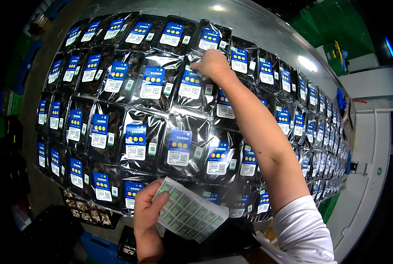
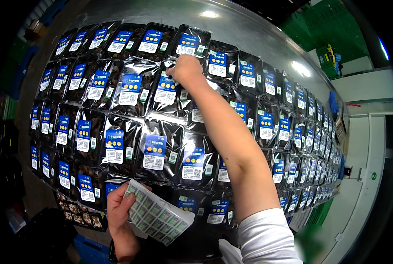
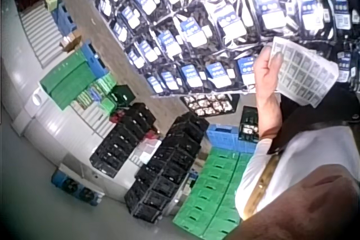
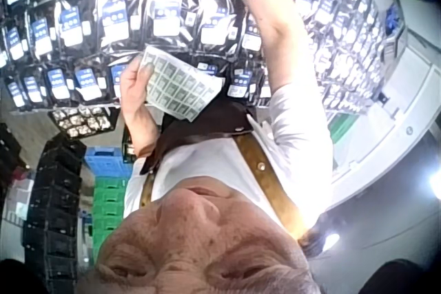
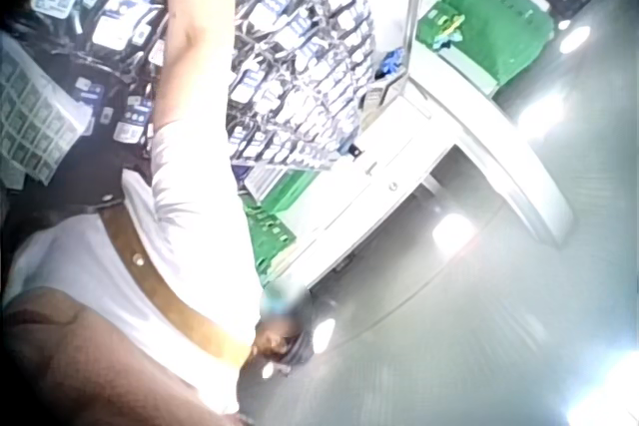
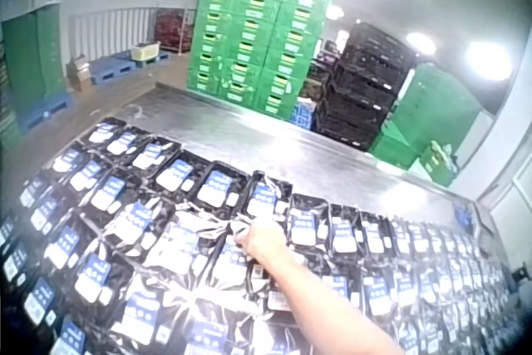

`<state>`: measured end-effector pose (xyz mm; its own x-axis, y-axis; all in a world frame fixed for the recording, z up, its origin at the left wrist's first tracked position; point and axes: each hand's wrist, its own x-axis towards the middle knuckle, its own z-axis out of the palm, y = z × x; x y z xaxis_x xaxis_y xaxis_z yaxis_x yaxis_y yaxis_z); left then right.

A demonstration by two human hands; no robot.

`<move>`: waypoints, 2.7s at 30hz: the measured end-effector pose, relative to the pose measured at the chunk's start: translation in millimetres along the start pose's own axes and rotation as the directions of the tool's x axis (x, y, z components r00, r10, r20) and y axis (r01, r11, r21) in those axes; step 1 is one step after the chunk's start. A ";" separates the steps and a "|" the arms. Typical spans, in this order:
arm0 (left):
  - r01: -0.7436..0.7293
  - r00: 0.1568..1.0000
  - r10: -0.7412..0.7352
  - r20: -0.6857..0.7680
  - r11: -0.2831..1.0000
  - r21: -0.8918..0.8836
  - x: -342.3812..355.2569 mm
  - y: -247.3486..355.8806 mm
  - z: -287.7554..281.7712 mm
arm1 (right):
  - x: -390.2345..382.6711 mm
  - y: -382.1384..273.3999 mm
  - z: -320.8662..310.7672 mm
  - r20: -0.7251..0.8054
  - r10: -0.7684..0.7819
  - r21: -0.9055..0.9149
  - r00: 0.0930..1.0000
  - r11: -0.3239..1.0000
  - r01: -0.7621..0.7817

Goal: The person applies small green labels to vacuum-sealed meat packages arranged on a metal table, then transfers the labeled packages into black plastic crates. The person handles the packages one at a time, peels labels from a sheet, and places them on the packaging before moving the items into crates.

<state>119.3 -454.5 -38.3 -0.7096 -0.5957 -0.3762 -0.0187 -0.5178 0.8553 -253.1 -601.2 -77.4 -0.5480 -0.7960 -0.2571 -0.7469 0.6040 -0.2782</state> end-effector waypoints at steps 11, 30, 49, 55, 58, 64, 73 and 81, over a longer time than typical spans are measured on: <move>-0.034 0.999 0.033 -0.038 0.998 -0.045 -12.4 10.5 -0.8 | 8.8 11.5 32.8 0.167 0.199 0.724 0.966 0.640 -0.257; -0.044 0.984 0.033 -0.173 0.997 -0.062 -83.8 17.2 -53.3 | -186.3 3.4 63.9 0.130 -0.031 0.887 0.991 0.450 -0.103; -0.256 0.836 0.175 -0.520 0.963 -0.087 -148.1 9.9 -67.6 | -164.6 -53.4 67.9 0.035 -0.183 0.788 0.983 0.610 0.086; -0.241 0.866 0.196 -0.460 0.970 -0.041 -137.0 24.5 -83.0 | -138.2 -113.1 102.2 0.033 -0.290 0.893 0.956 0.438 0.102; -0.227 0.878 0.185 -0.442 0.973 -0.043 -134.3 36.4 -109.6 | -126.7 -128.9 111.4 0.012 -0.351 0.865 0.936 0.473 0.166; -0.152 0.912 0.141 -0.385 0.988 0.001 -126.0 67.1 -187.0 | -144.4 -144.5 109.2 -0.025 -0.303 0.422 0.953 0.861 0.284; -0.137 0.948 0.126 -0.294 0.990 -0.017 -113.0 114.3 -281.7 | -153.6 -179.1 105.9 -0.164 -0.133 0.650 0.977 0.731 0.208; -0.124 0.948 0.123 -0.294 0.992 0.016 -106.0 130.2 -302.9 | -102.5 -261.4 129.0 -0.180 -0.347 0.657 0.920 0.654 0.375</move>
<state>405.5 -644.8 5.1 -0.4677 -0.8089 -0.3563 0.0582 -0.4304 0.9008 46.9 -672.4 -97.7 -0.3126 -0.9495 0.0264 -0.4461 0.1222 -0.8866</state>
